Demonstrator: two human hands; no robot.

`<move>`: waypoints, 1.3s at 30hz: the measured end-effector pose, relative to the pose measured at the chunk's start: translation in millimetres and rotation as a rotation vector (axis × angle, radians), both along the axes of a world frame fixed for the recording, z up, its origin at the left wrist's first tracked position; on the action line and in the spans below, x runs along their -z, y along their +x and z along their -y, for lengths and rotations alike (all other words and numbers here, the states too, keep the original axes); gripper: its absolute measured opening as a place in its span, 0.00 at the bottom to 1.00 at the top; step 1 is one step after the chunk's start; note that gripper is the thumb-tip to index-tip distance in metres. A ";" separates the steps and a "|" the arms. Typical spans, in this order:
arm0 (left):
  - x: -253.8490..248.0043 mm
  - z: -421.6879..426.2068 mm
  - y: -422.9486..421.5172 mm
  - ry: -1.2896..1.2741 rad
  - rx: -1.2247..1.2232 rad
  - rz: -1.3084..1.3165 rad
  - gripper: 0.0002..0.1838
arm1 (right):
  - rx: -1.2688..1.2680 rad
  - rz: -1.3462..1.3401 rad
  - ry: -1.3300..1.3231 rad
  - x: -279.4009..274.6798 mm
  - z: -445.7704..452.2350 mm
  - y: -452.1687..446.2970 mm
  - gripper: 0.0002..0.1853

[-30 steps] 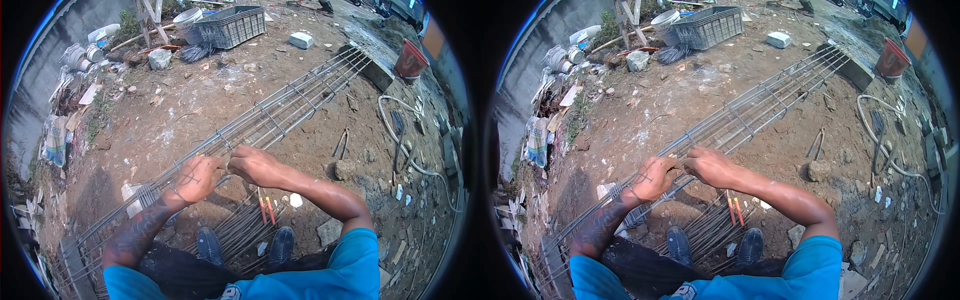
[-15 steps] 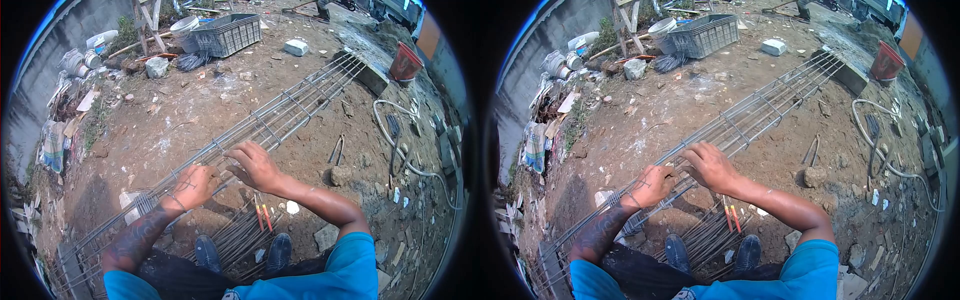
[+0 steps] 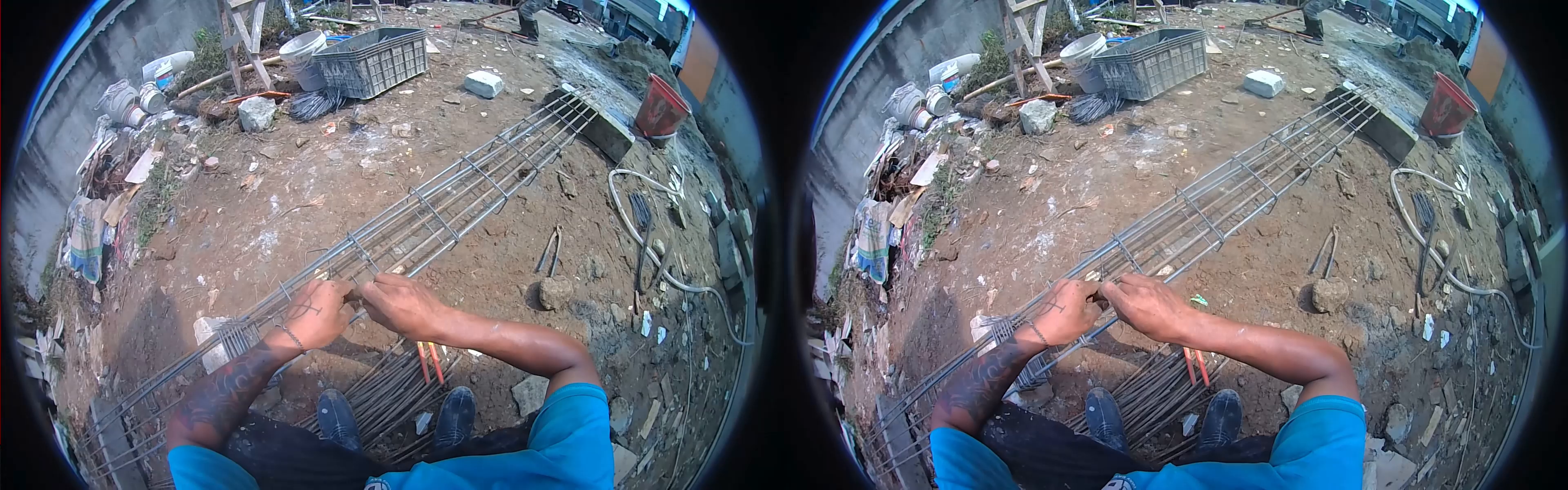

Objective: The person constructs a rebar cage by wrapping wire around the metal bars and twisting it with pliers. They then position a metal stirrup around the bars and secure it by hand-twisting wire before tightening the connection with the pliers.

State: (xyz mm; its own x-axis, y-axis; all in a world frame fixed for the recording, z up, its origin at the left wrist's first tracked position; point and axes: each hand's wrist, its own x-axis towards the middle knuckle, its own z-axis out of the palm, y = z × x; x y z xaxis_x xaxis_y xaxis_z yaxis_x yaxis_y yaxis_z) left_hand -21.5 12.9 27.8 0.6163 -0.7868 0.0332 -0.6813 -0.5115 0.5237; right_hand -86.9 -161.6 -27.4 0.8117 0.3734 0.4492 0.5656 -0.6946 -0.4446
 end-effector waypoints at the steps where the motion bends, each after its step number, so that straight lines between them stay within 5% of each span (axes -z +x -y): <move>1: -8.2 3.5 -4.7 0.134 -0.033 0.013 0.08 | -0.002 -0.002 0.002 1.8 -0.2 0.8 0.11; 2: -12.8 5.5 -7.0 0.267 -0.066 0.027 0.09 | -0.035 -0.102 0.150 4.4 0.6 2.8 0.13; 6: -5.6 3.2 -8.1 0.151 0.008 0.084 0.10 | -0.043 -0.383 0.436 6.8 4.4 2.6 0.20; 7: -5.8 4.0 -7.2 0.185 -0.022 0.058 0.11 | -0.043 -0.383 0.437 5.7 5.8 3.0 0.20; 9: -6.9 3.8 -3.2 0.222 -0.055 0.034 0.12 | -0.020 0.042 0.217 0.1 9.5 7.6 0.16; 13: -5.4 0.8 2.0 0.221 -0.060 0.059 0.12 | 0.034 0.055 0.283 -13.1 18.9 13.2 0.10; 16: -9.5 3.2 0.8 0.265 -0.058 0.031 0.12 | 0.101 -0.211 0.451 -29.9 24.3 8.5 0.08; 18: -12.1 4.9 -0.7 0.298 -0.068 0.003 0.12 | 0.103 -0.519 0.667 -33.6 28.4 10.6 0.12; 23: -4.2 1.4 2.9 0.271 -0.049 -0.003 0.11 | -0.003 -0.619 0.975 -34.4 41.1 17.9 0.13; 26: -3.5 1.5 4.0 0.296 -0.030 -0.003 0.11 | -0.267 -0.715 1.500 -37.2 49.9 20.3 0.12; 39: 7.6 -1.1 7.7 0.284 0.003 -0.020 0.11 | -0.301 -0.519 1.723 -46.6 67.4 25.1 0.18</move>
State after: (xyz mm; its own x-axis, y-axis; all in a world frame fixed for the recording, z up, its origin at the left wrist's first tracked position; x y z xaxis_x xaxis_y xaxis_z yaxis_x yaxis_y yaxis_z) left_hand -13.8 14.0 20.3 0.6119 -0.7649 -0.2013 -0.6740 -0.6374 0.3734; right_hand -61.8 -228.9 19.2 0.9790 -0.0380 0.2005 0.1577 0.7643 -0.6252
